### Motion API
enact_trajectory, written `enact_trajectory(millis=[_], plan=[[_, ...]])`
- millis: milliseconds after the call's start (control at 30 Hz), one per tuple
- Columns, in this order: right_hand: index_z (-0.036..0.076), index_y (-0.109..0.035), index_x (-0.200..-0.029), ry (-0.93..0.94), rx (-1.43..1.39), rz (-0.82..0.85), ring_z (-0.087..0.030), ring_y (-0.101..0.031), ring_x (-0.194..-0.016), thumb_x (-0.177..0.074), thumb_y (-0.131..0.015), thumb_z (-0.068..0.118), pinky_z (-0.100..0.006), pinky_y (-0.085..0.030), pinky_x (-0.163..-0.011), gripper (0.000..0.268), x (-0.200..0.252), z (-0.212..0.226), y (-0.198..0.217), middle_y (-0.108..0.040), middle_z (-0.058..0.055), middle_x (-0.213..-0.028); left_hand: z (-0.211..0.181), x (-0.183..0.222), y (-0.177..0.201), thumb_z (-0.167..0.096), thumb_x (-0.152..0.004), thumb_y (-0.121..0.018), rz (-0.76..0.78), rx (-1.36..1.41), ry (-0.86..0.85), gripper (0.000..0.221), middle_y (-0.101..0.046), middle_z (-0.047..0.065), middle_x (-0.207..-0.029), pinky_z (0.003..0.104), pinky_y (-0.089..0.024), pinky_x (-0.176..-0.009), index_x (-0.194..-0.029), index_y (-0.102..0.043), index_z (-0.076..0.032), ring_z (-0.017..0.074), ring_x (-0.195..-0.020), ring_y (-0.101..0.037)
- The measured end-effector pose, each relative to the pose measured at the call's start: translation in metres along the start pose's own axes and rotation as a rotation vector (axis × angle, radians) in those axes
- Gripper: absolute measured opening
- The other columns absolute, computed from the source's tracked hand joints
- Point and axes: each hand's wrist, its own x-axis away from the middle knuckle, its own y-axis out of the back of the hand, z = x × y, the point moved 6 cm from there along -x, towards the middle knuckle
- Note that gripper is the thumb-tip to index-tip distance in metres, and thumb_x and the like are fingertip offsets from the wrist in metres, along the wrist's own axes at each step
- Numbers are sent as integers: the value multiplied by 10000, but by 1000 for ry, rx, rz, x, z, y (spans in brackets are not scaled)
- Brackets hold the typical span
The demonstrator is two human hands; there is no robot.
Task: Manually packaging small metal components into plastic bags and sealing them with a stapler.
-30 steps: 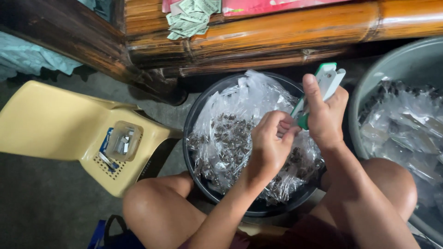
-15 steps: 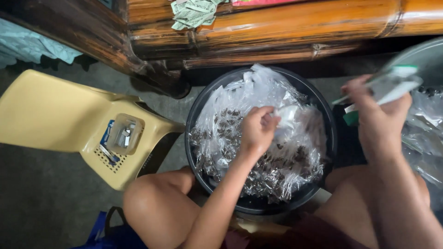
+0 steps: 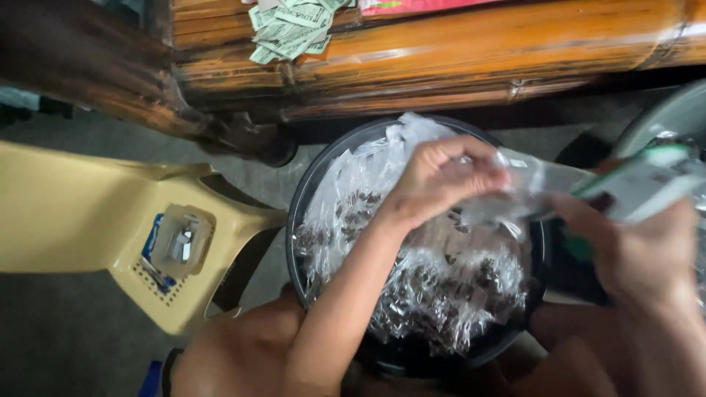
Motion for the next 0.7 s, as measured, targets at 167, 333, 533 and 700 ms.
enact_trajectory(millis=[167,333,533,700], plan=[[65,-382,-1394,-285,177,-49,-437,-648,-1161,-950,-602,159,-591,-482,-1023,504,12,26,7,-623,-261,-1250,50,6,106,-423,-830,-649,-221,-593,620,463,-772,34,-1258,448,-556,-1101,-1186,-736,-139,204,-1220,-714],[2,-397,-1186,-38,91,-19,-242,-573,-1040,-946,-610,-74,-347,-504,-901,329,18,1,24,-511,-149,-1231,134,79,302,-64,-889,-574,-675,-1881,642,216,-691,150,-1060,451,-579,-792,-1033,-735,-90,324,-909,-699],[18,-491,-1045,-137,60,-59,-240,-616,-1006,-906,-666,-2,-352,-522,-803,224,13,-7,26,-600,-122,-1311,127,106,272,-80,-745,-674,-696,-1946,404,111,-679,82,-866,479,-465,-791,-809,-605,-139,327,-852,-637],[29,-592,-1187,25,85,-66,-198,-607,-976,-873,-712,-18,-312,-505,-852,339,14,7,19,-643,-100,-1182,60,90,201,-121,-776,-643,-630,-1416,349,85,-668,57,-744,406,-526,-701,-821,-571,-111,301,-707,-638]])
